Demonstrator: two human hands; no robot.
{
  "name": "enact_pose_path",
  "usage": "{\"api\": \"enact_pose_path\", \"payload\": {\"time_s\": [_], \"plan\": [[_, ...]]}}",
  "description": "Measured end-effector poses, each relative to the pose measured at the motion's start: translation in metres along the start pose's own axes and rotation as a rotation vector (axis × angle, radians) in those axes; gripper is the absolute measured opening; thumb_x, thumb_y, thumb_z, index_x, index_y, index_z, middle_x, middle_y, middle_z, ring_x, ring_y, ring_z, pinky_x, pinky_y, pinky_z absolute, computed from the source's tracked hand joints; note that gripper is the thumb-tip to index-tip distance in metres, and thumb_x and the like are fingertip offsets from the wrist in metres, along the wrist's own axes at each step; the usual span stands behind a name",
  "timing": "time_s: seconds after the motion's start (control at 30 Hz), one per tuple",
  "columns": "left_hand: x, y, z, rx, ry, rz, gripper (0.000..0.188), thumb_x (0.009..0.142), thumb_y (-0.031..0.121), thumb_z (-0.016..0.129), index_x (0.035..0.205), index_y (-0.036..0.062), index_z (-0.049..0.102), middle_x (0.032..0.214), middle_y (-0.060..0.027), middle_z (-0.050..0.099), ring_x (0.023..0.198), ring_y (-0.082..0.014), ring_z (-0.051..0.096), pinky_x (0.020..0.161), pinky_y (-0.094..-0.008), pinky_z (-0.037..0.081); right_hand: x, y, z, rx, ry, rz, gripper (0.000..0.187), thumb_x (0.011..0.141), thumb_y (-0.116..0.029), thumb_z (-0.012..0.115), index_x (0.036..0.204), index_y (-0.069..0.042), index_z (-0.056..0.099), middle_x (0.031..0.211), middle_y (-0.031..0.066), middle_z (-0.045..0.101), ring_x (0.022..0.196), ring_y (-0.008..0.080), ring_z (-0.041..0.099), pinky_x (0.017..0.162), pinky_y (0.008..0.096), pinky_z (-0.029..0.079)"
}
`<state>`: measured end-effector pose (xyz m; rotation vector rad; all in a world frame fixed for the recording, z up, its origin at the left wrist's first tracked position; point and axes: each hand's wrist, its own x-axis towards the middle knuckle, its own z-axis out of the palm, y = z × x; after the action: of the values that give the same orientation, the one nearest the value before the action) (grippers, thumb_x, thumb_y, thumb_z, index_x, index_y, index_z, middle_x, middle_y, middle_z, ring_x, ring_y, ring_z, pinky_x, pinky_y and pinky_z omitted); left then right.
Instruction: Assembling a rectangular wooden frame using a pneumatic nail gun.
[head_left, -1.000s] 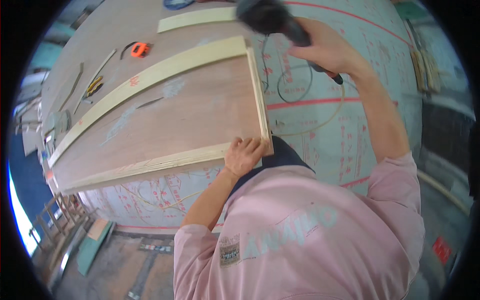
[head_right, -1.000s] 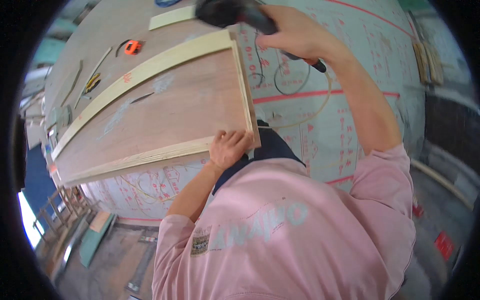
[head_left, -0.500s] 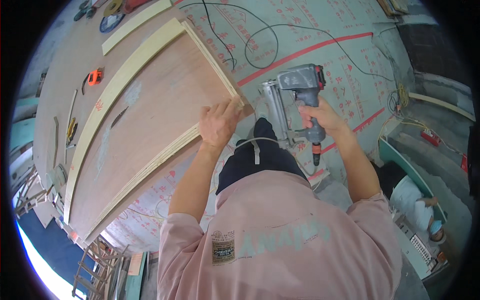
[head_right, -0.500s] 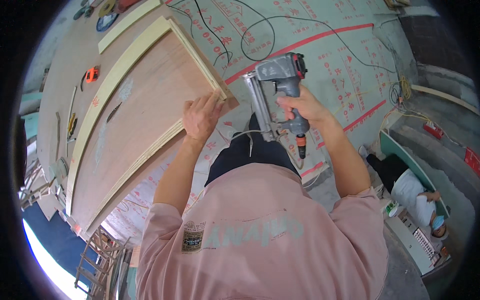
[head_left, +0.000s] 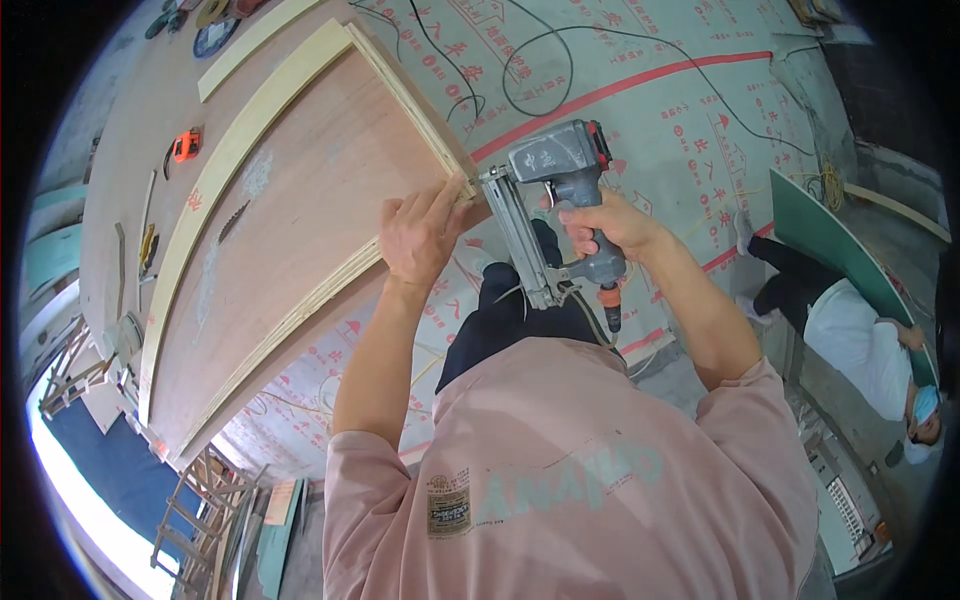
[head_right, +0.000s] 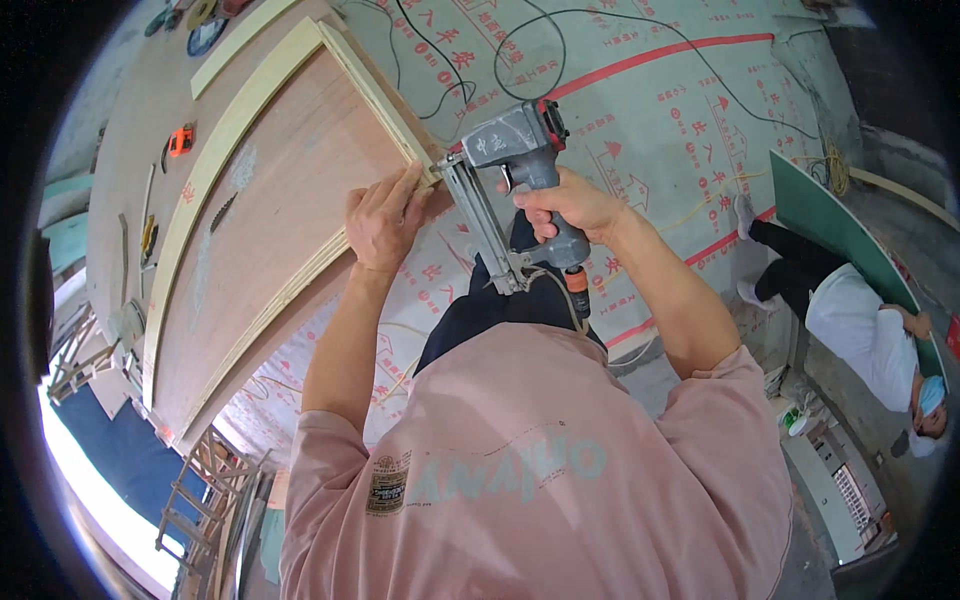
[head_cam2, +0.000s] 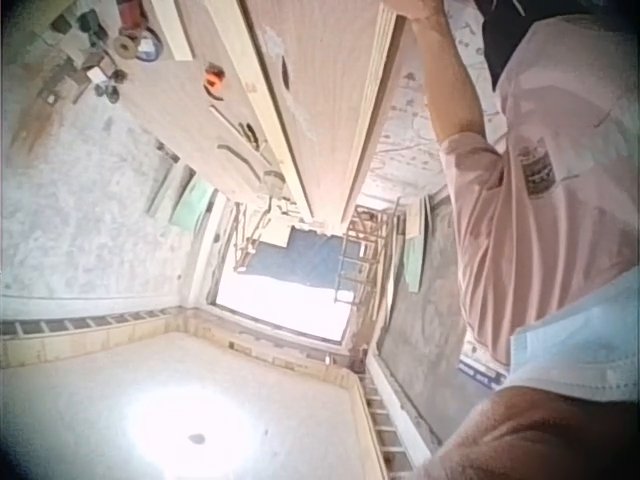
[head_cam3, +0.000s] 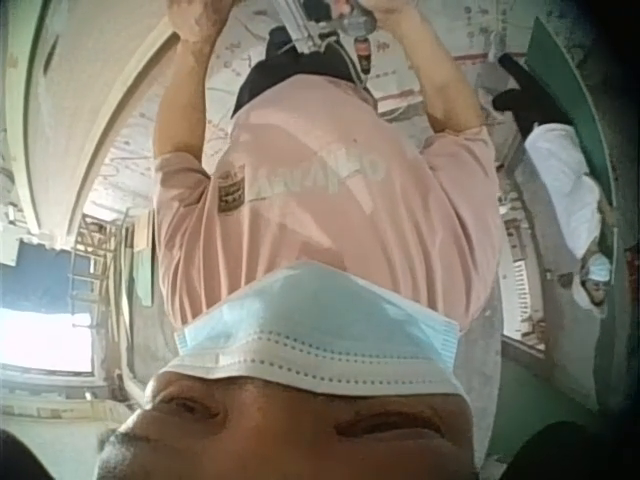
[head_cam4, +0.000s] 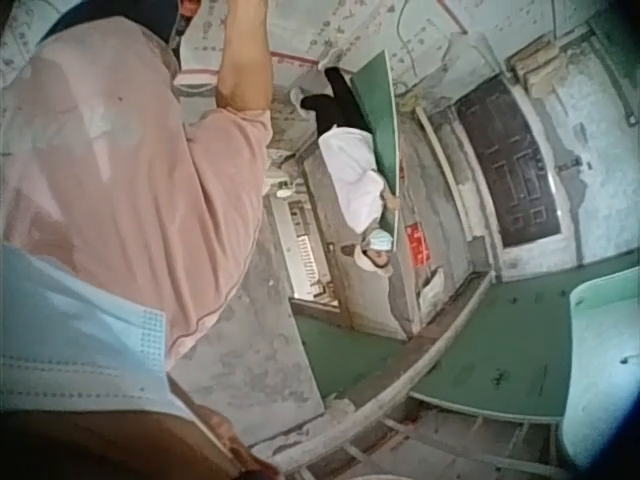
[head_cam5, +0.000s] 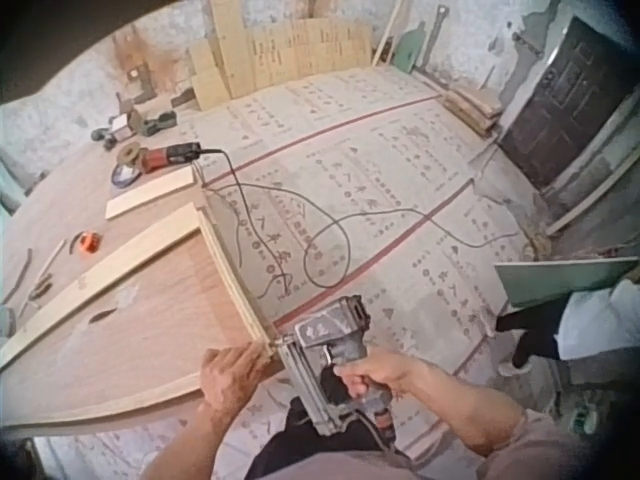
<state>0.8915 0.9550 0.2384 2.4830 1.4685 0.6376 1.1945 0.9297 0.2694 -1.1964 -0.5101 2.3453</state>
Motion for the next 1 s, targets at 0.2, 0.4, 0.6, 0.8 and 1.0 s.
{"api": "enact_pose_path", "payload": {"time_s": [0.2,0.4,0.6,0.8,1.0], "plan": [[-0.004,0.000,0.003,-0.053,-0.019,-0.168,0.063,0.079,0.031,0.086,0.135,0.0130,0.065,0.102,-0.0021,0.078,0.086,-0.0230,0.073,0.082,-0.0367,0.050,0.000,-0.008,-0.004,0.033,-0.035,0.049,0.038,0.098,-0.014,0.068,0.133,-0.003,0.059,0.066,-0.0030,0.048,0.054,0.0086,0.051,0.054,0.0260,0.043],[-0.001,0.000,0.003,-0.073,-0.001,-0.204,0.066,0.078,0.034,0.089,0.134,0.0118,0.060,0.098,-0.0057,0.078,0.086,-0.0259,0.073,0.082,-0.0384,0.051,0.003,-0.005,-0.009,0.068,-0.060,0.055,0.037,0.099,-0.012,0.067,0.133,-0.003,0.059,0.067,-0.0035,0.046,0.054,0.0082,0.049,0.054,0.0259,0.043],[0.004,0.004,-0.001,-0.066,-0.085,-0.265,0.067,0.075,0.027,0.089,0.134,0.0157,0.059,0.098,-0.0017,0.075,0.091,-0.0223,0.072,0.079,-0.0399,0.048,0.006,-0.006,-0.015,0.075,-0.080,0.085,0.037,0.098,-0.012,0.068,0.133,-0.004,0.059,0.066,-0.0036,0.046,0.054,0.0083,0.049,0.055,0.0267,0.042],[0.001,-0.002,-0.003,-0.057,0.050,0.067,0.036,0.082,0.020,0.083,0.117,0.0142,0.073,0.107,-0.0056,0.075,0.093,-0.0217,0.071,0.082,-0.0373,0.050,0.006,-0.008,-0.015,0.064,-0.081,0.092,0.039,0.098,-0.015,0.069,0.134,-0.004,0.058,0.066,-0.0033,0.047,0.054,0.0085,0.049,0.056,0.0268,0.042],[-0.003,0.001,0.001,0.082,0.095,0.112,0.024,0.086,0.019,0.080,0.110,0.0167,0.076,0.110,-0.0035,0.074,0.097,-0.0177,0.071,0.085,-0.0366,0.048,0.006,-0.009,-0.015,0.050,-0.082,0.082,0.040,0.098,-0.015,0.069,0.134,-0.003,0.058,0.066,-0.0032,0.048,0.054,0.0089,0.050,0.056,0.0273,0.042]]}}
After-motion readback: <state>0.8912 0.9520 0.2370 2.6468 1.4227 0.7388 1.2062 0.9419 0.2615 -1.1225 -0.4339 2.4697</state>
